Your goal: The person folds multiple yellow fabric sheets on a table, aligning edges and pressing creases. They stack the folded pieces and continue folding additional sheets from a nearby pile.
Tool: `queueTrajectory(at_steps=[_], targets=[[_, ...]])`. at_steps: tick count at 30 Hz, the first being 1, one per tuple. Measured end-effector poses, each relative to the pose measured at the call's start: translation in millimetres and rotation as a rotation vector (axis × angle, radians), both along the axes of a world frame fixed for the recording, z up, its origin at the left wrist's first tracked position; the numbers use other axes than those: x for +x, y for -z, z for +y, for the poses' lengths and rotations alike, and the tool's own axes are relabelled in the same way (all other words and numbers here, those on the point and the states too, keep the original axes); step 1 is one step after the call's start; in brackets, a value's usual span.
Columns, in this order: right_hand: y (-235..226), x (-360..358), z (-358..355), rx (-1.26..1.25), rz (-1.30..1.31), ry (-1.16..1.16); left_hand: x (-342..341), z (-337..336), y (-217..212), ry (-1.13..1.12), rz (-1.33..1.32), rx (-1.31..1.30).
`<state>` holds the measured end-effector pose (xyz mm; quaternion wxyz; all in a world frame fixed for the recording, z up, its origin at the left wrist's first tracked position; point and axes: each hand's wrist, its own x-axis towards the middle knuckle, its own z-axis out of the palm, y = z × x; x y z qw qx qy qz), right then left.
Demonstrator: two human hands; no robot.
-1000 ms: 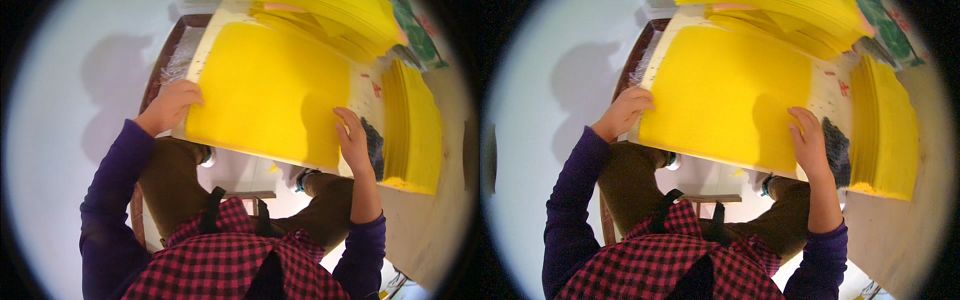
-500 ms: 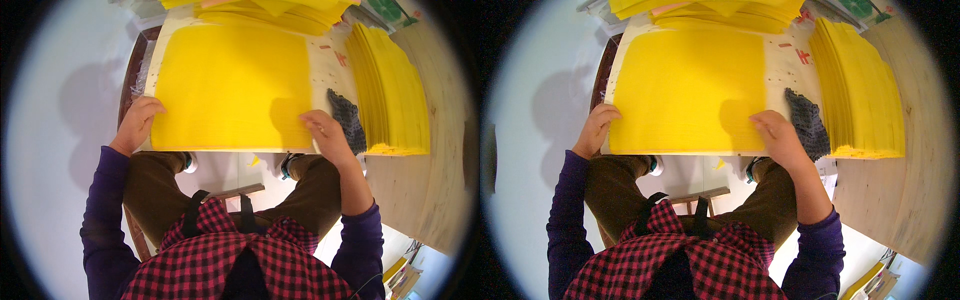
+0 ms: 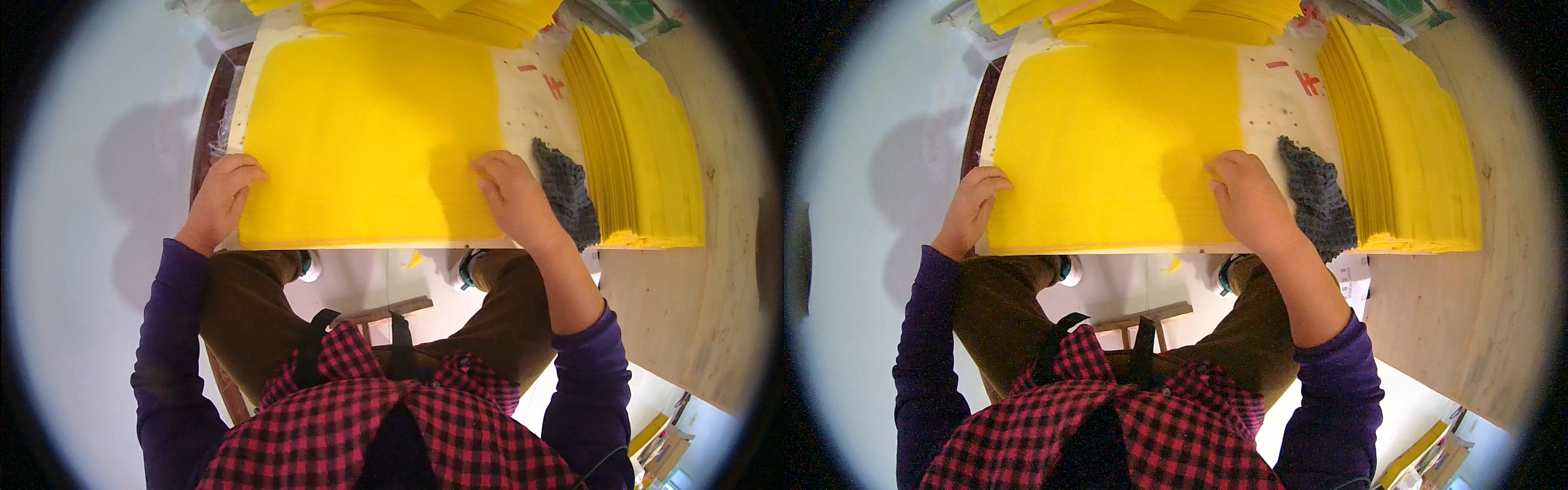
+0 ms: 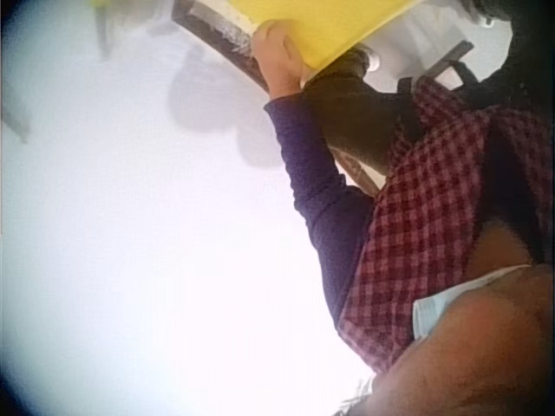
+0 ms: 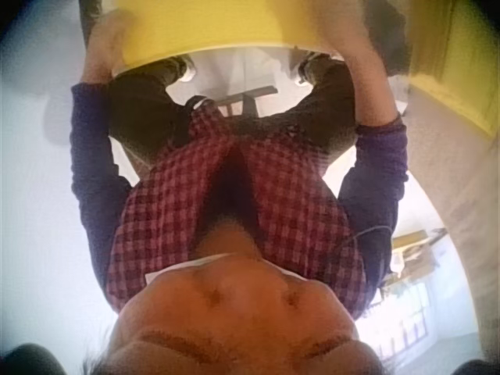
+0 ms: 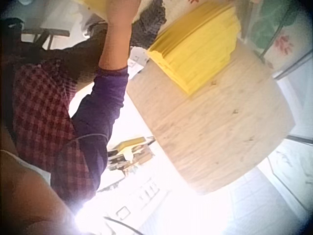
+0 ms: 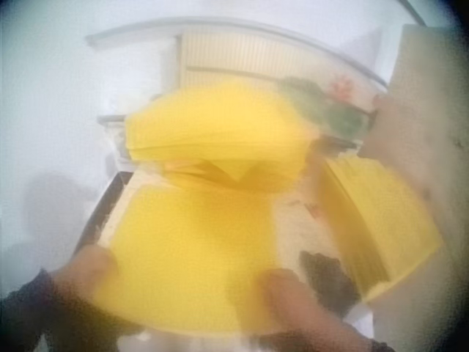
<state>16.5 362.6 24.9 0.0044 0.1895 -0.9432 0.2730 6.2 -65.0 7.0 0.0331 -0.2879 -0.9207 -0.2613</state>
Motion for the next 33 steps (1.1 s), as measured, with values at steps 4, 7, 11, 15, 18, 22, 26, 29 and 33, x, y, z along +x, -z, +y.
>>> queueTrajectory(at_steps=[4,7,11,15,18,22,26,29,33], targets=[[-2,3,-1,-0.020,-0.015,0.007,2,-1,-2,0.039,0.007,-0.070],[-1,2,-6,-0.011,0.010,-0.027,-5,2,0,0.017,-0.013,-0.073],[-1,-9,-8,0.009,-0.044,-0.026,-10,1,-6,0.013,0.022,-0.069],[0,-4,-12,0.031,-0.088,-0.067,-2,3,-11,0.051,-0.036,-0.132],[3,-16,-18,0.040,0.015,-0.043,-13,3,-11,0.027,-0.029,-0.123],[3,-9,-22,0.012,0.010,-0.040,-9,-3,-11,0.064,-0.030,-0.129],[9,-10,-21,0.014,-0.001,-0.020,-9,-5,-8,0.040,-0.086,-0.083],[11,-17,-11,-0.048,-0.065,0.048,-9,-7,-12,0.034,0.000,-0.073],[14,-15,-2,-0.054,-0.149,0.053,-1,-4,-15,0.049,-0.004,-0.147]])
